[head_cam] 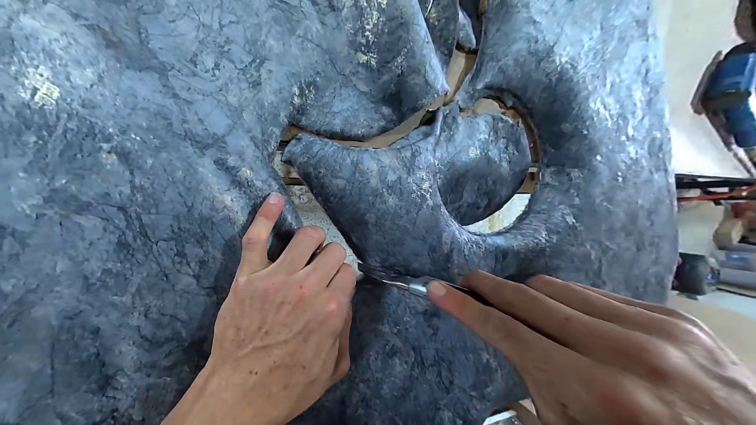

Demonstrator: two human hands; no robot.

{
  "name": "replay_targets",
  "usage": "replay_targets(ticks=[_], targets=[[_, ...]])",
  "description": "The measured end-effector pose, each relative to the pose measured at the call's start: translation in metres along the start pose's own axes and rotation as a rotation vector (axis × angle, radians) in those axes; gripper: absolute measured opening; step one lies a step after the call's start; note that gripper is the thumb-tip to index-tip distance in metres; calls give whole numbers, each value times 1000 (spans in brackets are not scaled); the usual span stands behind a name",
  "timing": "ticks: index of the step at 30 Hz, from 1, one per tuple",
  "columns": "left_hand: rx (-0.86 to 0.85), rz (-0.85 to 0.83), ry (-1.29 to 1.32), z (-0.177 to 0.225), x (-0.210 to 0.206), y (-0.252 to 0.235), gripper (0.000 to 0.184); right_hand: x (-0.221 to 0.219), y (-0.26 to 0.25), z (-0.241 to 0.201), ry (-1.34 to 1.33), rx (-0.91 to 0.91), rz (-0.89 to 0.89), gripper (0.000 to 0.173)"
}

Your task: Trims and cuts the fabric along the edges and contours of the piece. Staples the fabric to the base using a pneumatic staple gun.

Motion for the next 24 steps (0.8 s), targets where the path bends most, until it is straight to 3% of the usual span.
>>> replay_targets(ticks=[24], targets=[[-14, -17, 48, 1, 5, 0, 26, 2, -4, 16, -14, 52, 74, 44]])
Point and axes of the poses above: each hand's wrist, its own y-axis away from the middle knuckle, its own x-axis out of the back of the hand, z = x × y, the point moved 5 cm from there along -y, towards the middle knuckle, and after that the axes turned 5 degrees about -z, right-handed, at the moved point
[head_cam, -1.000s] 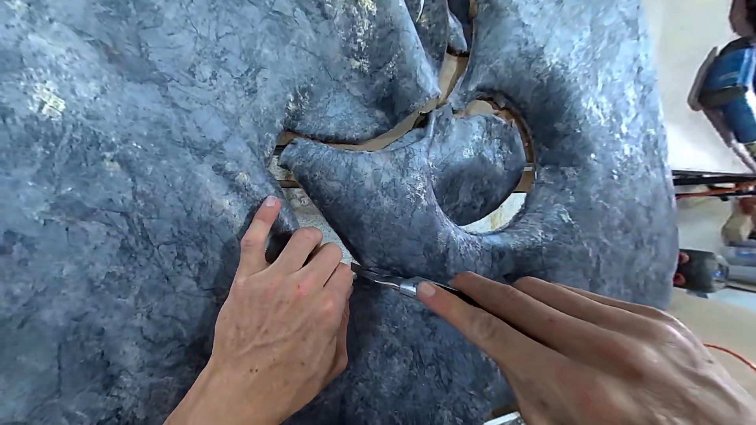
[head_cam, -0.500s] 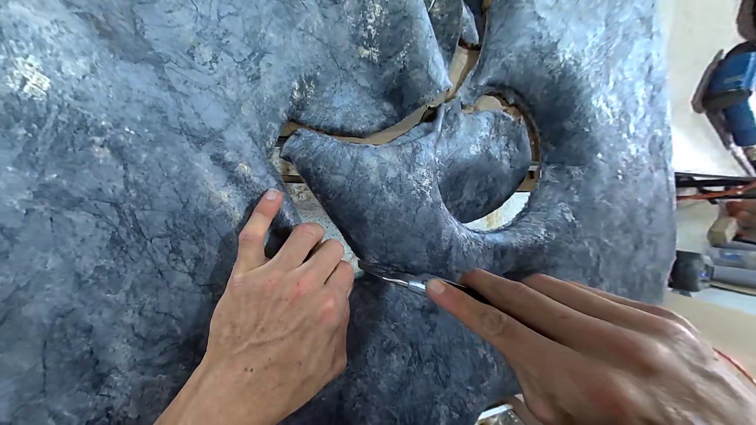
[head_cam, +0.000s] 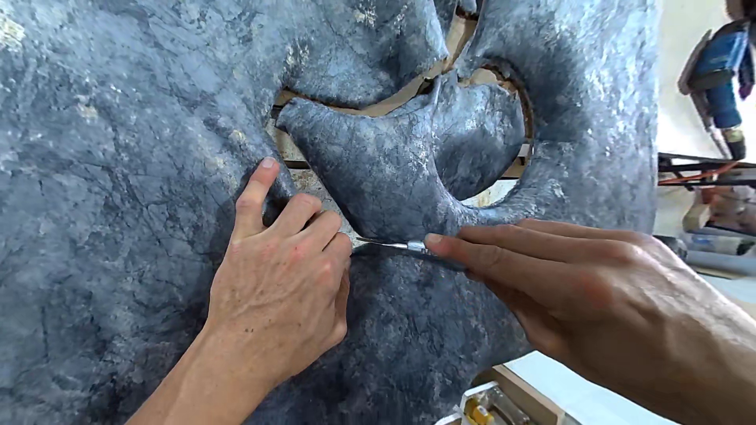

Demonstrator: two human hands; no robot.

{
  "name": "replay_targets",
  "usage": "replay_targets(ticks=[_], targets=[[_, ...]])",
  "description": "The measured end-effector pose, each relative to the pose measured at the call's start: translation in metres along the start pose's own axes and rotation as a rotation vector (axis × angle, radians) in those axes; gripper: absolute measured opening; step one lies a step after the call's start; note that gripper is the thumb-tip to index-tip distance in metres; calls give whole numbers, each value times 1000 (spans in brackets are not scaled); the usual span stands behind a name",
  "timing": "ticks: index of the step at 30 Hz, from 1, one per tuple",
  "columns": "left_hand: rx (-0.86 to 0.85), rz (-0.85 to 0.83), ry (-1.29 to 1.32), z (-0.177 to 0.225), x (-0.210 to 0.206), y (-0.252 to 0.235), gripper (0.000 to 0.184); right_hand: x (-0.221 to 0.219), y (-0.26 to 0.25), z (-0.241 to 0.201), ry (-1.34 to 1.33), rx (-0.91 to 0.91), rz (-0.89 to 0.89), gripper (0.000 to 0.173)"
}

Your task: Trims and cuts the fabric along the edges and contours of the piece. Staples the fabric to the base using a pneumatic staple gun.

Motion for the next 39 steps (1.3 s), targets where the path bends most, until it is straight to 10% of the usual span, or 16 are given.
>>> replay_targets(ticks=[39], targets=[[-5, -14, 21, -2, 0, 0, 26, -1, 6, -7, -90, -160, -51, 43]])
Point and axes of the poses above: each hand's wrist, its own y-axis away from the middle knuckle, its own x-axis out of the back of the hand, z = x × y, the point moved 5 cm from there along -y, towards the middle knuckle, and after that the axes turned 5 degrees about -z, right-handed, at the moved point
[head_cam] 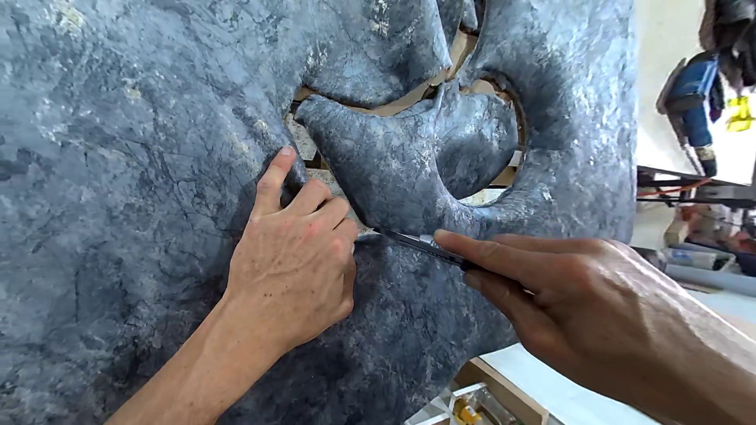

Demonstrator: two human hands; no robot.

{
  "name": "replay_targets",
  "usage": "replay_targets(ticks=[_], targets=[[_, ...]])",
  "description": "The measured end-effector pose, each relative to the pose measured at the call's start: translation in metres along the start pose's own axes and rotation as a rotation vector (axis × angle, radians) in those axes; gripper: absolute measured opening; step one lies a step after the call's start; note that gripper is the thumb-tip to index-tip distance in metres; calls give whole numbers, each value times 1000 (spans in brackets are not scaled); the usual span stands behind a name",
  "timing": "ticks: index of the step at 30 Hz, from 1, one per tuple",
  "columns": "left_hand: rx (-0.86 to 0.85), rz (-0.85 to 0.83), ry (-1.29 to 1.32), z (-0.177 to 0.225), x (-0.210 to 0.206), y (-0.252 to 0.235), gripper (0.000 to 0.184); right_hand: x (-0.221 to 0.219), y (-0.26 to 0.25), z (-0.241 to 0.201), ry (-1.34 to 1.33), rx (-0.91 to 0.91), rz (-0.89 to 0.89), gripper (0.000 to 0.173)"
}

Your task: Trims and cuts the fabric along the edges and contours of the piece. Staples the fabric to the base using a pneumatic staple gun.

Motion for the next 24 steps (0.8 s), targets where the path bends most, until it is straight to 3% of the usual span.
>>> replay_targets(ticks=[14, 19, 24], targets=[[-10, 19, 12, 1, 1, 0, 27, -12, 14, -6, 20, 7, 10, 44], [8, 14, -20, 3, 0, -1, 30, -13, 36, -19, 5, -42, -106, 42], [43, -17, -49, 28, -16, -7, 33, -20, 49, -12, 2, -116, -6, 43]])
Point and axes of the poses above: each hand's wrist, its own y-axis away from the middle knuckle, its own x-axis out of the back of the hand, z = x × y, the point moved 5 cm from there along -y, towards the middle knuckle, and after that the axes turned 5 degrees about -z, right-handed, at the moved point
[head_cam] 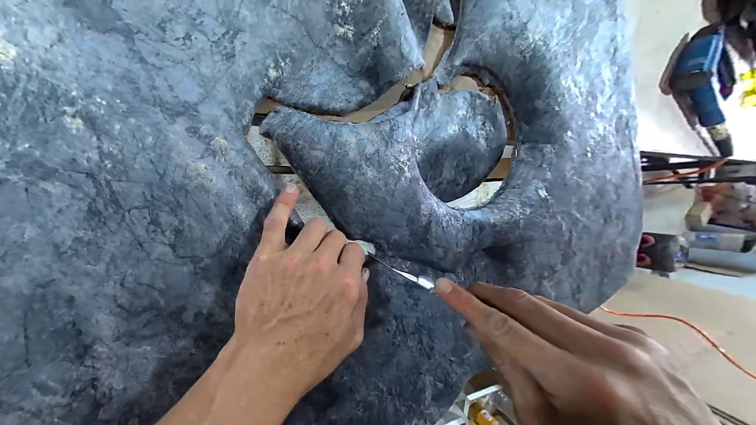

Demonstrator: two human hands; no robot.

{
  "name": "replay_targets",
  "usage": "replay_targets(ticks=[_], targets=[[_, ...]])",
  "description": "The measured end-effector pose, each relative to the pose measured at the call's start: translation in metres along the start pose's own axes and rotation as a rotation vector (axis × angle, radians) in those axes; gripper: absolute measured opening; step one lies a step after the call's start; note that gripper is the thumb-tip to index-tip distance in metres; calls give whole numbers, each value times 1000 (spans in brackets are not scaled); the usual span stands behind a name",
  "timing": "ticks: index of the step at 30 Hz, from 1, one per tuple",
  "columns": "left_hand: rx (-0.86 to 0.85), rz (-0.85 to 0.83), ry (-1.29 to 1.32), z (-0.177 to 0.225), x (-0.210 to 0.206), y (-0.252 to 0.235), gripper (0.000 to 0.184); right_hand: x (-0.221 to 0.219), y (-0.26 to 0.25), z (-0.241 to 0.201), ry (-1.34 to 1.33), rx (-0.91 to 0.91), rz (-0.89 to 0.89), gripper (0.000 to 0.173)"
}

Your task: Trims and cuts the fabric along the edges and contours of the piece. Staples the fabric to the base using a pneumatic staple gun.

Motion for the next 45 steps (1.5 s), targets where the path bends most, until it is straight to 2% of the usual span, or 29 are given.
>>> replay_targets(ticks=[3, 10, 15, 25, 31, 33, 36, 39, 45], targets=[[8, -3, -15, 0, -2, 0, 34, 0, 3, 9, -52, -32, 58, 40], [-66, 6, 12, -1, -2, 2, 26, -12, -13, 6, 20, 82, 120, 45], [-78, 33, 45, -2, -1, 3, 26, -7, -11, 5, 69, 93, 21, 47], [-102, 35, 69, -2, -1, 5, 27, -15, -11, 10, 141, 151, 77, 56], [-121, 35, 39, -4, -1, 8, 28, -11, 15, 34, 35, 72, -3, 49], [-153, 42, 27, -2, 0, 8, 27, -12, 25, 40, -61, 44, 32, 42], [-182, 34, -26, 0, -2, 9, 38, -20, 40, 45, -256, 0, 83, 35], [-193, 2, -77, 4, -5, 7, 45, -37, 55, 45, -387, -12, 74, 34], [-177, -52, -123, 7, -7, 2, 47, -52, 70, 38, -595, 3, 175, 34]])
Point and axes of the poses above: each hand's wrist, its own y-axis away from the middle knuckle, its own x-axis out of the back of the hand, z = x × y, the point moved 5 cm from there along -y, towards the middle knuckle, and after that the axes turned 5 degrees about -z, right-handed, at the moved point
